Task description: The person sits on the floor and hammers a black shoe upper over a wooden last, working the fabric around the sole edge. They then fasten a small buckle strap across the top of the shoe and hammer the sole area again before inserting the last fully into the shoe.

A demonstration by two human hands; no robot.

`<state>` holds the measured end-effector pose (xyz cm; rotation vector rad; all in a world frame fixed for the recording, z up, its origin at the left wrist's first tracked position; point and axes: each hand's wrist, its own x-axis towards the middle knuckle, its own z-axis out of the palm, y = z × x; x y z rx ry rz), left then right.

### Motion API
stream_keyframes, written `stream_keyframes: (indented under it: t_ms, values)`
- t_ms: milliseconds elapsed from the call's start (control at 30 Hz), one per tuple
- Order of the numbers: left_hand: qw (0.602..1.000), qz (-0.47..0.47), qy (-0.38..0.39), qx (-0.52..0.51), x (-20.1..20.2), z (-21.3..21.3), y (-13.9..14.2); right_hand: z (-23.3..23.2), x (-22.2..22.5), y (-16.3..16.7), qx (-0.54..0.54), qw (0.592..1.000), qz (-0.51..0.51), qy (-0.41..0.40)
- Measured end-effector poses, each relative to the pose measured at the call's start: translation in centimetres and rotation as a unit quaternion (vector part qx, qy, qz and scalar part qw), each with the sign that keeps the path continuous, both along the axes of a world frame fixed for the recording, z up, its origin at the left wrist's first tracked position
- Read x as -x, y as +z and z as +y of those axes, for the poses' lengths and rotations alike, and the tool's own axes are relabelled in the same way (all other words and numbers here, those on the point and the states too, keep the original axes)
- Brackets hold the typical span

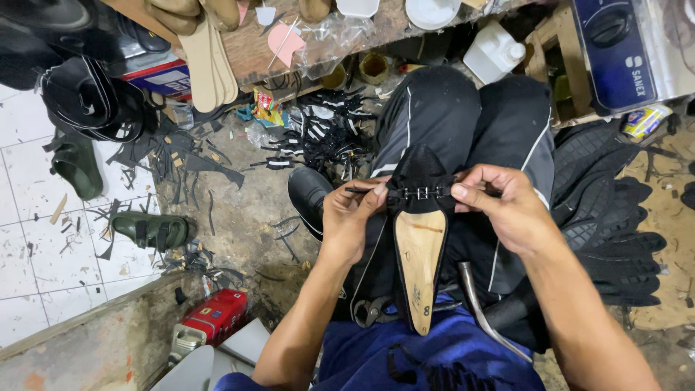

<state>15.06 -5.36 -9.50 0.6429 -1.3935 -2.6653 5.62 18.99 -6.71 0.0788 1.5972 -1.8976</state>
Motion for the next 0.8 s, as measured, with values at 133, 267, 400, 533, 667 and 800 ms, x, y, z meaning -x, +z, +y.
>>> stream_keyframes:
  t_ms: [133, 267, 400, 533, 667, 800]
  values:
    - [0.996, -0.017, 0.013, 0.089, 1.5, 0.3, 3.9, -1.4, 0.2, 1.9, -0.071, 0.997, 0.032, -0.011]
    - [0.87, 0.072, -0.015, 0.488, 2.5, -1.2, 10.9, -1.8, 0.6, 6.8, -0.183, 0.931, 0.315, 0.019]
    - [0.763, 0.219, -0.175, 0.582, 4.2, -1.8, 15.6, -2.0, 2.1, 11.3, -0.136, 0.921, 0.354, 0.09]
    - [0.883, 0.099, -0.222, 0.401, 5.7, -0.2, 16.1, -3.1, 2.5, 12.9, 0.025, 0.955, 0.295, 0.011]
    - [0.988, 0.095, -0.095, 0.075, 5.7, 0.6, 14.3, -3.4, 2.3, 11.0, 0.036, 0.982, 0.187, -0.006]
    - [0.995, 0.07, -0.066, 0.03, 4.3, 0.3, 11.7, -2.2, 1.7, 7.3, -0.003, 0.995, 0.098, 0.018]
